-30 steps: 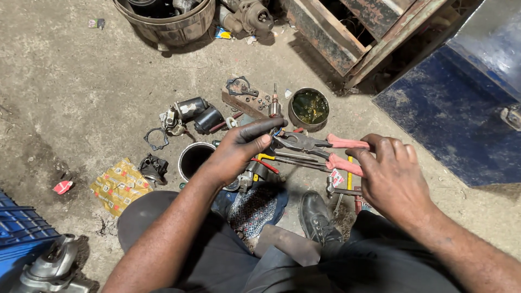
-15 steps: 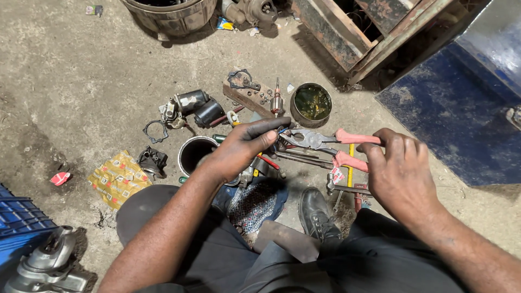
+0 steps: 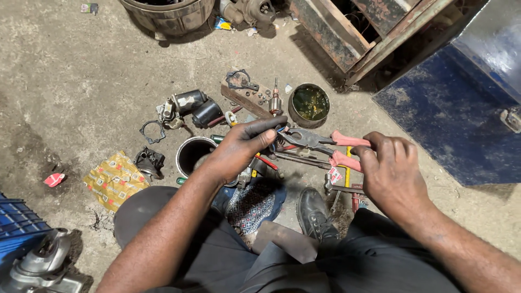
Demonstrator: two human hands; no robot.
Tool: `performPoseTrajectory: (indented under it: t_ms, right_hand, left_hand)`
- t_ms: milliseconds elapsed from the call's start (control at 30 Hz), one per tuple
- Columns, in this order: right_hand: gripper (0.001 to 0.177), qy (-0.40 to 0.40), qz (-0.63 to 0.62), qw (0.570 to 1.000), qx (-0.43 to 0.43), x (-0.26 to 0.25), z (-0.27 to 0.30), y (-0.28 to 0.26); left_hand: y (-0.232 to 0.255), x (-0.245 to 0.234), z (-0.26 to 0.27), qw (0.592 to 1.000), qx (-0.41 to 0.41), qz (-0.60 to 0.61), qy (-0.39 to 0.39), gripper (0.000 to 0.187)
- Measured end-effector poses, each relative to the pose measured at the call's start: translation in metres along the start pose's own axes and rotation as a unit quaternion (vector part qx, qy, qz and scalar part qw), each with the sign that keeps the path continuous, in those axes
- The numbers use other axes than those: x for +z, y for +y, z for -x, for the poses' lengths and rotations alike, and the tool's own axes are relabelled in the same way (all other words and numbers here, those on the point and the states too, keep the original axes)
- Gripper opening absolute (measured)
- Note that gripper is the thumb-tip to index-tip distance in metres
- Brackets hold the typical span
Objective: The person sits on the workshop floor repairing a starter motor. They handle the starter housing and armature, use pliers to work on components, fit parts together by hand, and repeatedly press and seat the brush assembly into the housing.
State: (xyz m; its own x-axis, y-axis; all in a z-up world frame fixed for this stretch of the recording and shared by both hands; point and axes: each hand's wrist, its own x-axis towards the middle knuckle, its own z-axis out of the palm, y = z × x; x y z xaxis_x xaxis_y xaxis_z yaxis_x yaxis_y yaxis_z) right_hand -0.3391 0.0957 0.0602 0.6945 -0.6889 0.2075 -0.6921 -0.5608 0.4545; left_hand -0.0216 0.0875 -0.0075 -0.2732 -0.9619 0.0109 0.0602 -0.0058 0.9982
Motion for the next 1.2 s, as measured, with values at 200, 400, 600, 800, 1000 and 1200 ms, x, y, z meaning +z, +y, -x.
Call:
performPoseTrajectory:
  t_ms: [200,400,600,800,1000,1200]
  right_hand:
    - [0.032,-0.033,-0.084,0.995,0.040,0.000,-0.004,0.003]
    - [0.033,0.015,-0.048,0.999,-0.015,0.004,0.002,0.005]
    - [0.026,-0.037,-0.088,0.995,0.015,0.001,0.000,0.005]
    - [0.045,-0.054,-0.155,0.986,0.018,0.003,-0.002,0.003]
    - [0.034,-0.055,-0.197,0.978,0.037,0.016,-0.002,0.007]
    - [0.031,-0.017,-0.197,0.980,0.007,0.029,-0.005,0.013]
  left_hand:
    - [0.003,0.003,0.004,1.000,0.019,-0.011,-0.012,0.050]
    - [0.001,0.004,0.003,1.000,0.017,-0.009,-0.003,0.050]
    - [0.007,0.011,0.007,1.000,0.011,0.022,-0.010,0.048]
    - [-0.005,0.025,0.003,0.995,0.083,-0.012,0.057,0.046]
    - [-0.006,0.027,0.005,0.992,0.117,-0.011,0.055,0.044]
    - [-0.010,0.034,0.005,0.990,0.092,-0.024,0.100,0.041]
